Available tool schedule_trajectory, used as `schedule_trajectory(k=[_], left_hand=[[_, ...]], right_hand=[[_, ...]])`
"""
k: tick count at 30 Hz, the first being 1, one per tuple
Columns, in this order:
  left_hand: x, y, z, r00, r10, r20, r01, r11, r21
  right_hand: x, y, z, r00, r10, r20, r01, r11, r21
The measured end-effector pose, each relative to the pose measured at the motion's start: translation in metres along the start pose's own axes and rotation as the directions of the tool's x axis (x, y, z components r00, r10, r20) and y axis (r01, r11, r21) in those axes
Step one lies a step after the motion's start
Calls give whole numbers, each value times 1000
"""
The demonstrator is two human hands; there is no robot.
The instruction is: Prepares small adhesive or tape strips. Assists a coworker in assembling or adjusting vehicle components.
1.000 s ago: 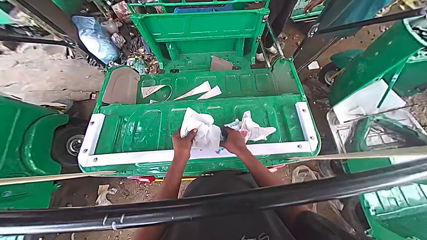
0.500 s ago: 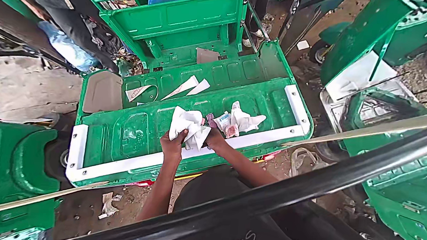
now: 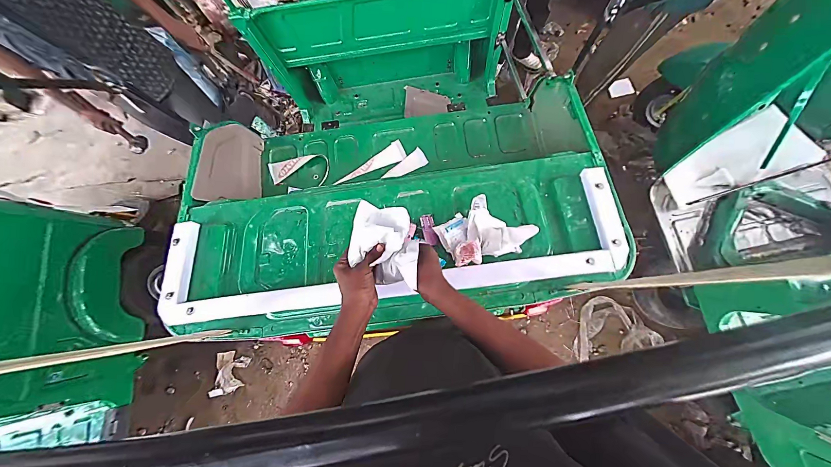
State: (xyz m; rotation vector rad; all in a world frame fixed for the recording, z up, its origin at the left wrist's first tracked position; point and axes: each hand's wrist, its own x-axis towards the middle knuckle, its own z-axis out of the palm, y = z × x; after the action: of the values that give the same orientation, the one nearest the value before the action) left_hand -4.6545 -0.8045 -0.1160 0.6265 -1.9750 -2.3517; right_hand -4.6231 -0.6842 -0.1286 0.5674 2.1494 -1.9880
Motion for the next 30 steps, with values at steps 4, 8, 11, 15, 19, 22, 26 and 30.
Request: schedule_trajectory(k=[4, 8, 11, 15, 19, 22, 26, 30], left_hand=[[1, 4, -2, 1000, -18, -20, 17, 999, -30], [0, 3, -5, 991, -130, -5, 130, 990, -50], [3, 1, -8, 992, -120, 27, 119, 993, 16], [0, 2, -2, 996, -89, 10, 89, 995, 54], [5, -3, -5, 999, -53, 5, 52, 995, 87], [9, -2, -7, 997, -68, -35, 71, 993, 95], [11, -3, -11, 995, -28, -92, 41, 989, 142], [12, 2, -14, 994, 12, -105, 6, 985, 175]], right_hand=[[2, 5, -1, 1000, -18, 9, 16, 984, 175], [2, 15, -1, 1000, 0, -6, 2, 953, 304], [5, 18, -3, 995, -72, -74, 82, 988, 134], [5, 22, -5, 985, -149, -81, 161, 972, 173], [0, 26, -12, 963, -259, 73, 259, 966, 6], [2, 20, -15, 940, -303, 158, 328, 929, -170], [14, 14, -5, 925, -318, 206, 362, 903, -232], [14, 20, 2, 927, -355, 123, 362, 931, -38]])
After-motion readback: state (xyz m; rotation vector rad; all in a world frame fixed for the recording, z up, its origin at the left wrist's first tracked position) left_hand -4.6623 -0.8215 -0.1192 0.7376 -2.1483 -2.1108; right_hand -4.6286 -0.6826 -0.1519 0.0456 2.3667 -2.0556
